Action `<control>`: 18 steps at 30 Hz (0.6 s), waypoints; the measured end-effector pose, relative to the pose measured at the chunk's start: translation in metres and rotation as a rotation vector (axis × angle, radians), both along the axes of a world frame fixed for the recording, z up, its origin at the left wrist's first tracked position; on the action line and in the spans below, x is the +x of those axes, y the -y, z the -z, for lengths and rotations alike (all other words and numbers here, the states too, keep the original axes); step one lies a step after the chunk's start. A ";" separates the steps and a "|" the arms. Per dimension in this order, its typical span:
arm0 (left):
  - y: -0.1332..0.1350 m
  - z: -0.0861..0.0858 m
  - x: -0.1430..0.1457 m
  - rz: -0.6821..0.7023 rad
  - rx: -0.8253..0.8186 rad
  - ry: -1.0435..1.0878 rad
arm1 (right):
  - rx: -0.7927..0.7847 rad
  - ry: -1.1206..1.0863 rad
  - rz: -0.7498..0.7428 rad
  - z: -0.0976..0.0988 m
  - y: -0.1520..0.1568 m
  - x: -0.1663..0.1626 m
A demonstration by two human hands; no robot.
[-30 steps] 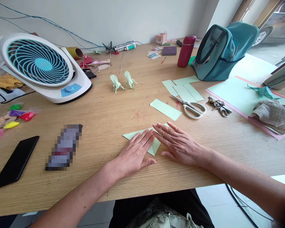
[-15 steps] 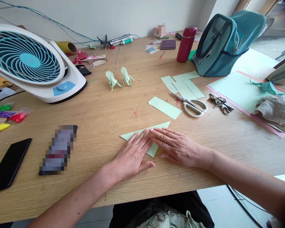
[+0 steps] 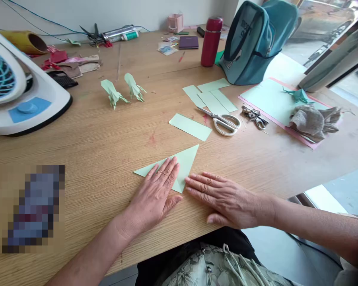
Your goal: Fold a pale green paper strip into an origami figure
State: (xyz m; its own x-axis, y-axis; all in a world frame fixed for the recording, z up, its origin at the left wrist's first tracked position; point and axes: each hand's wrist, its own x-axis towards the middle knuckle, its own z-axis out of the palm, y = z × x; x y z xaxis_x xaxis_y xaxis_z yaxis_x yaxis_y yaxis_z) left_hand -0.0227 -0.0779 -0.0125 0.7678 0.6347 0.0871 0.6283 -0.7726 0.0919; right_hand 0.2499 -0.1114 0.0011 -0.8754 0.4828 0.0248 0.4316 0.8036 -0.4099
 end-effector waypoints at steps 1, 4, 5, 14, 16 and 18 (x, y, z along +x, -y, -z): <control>0.000 0.000 0.000 0.001 0.011 0.002 | 0.005 0.017 0.053 0.001 0.003 0.009; -0.001 0.001 0.000 0.007 0.021 0.012 | 0.049 0.070 0.238 0.005 0.005 0.047; -0.001 0.001 0.000 0.009 0.020 0.016 | 0.071 0.084 0.298 0.007 0.004 0.064; -0.001 0.003 0.001 -0.013 0.001 0.002 | 0.390 -0.051 0.662 0.005 -0.021 0.132; 0.001 0.001 0.002 -0.025 -0.020 -0.012 | 0.354 -0.122 0.633 0.002 -0.029 0.108; 0.003 -0.002 0.004 -0.041 -0.049 -0.034 | 0.283 -0.162 0.580 -0.001 -0.043 0.080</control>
State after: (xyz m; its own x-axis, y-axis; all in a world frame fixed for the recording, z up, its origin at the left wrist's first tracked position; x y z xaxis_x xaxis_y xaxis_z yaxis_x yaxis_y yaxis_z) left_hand -0.0190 -0.0809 -0.0105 0.7431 0.6685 0.0294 0.6627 -0.7413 0.1064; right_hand 0.3301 -0.0683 0.0018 -0.4503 0.8299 0.3294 0.7770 0.5460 -0.3134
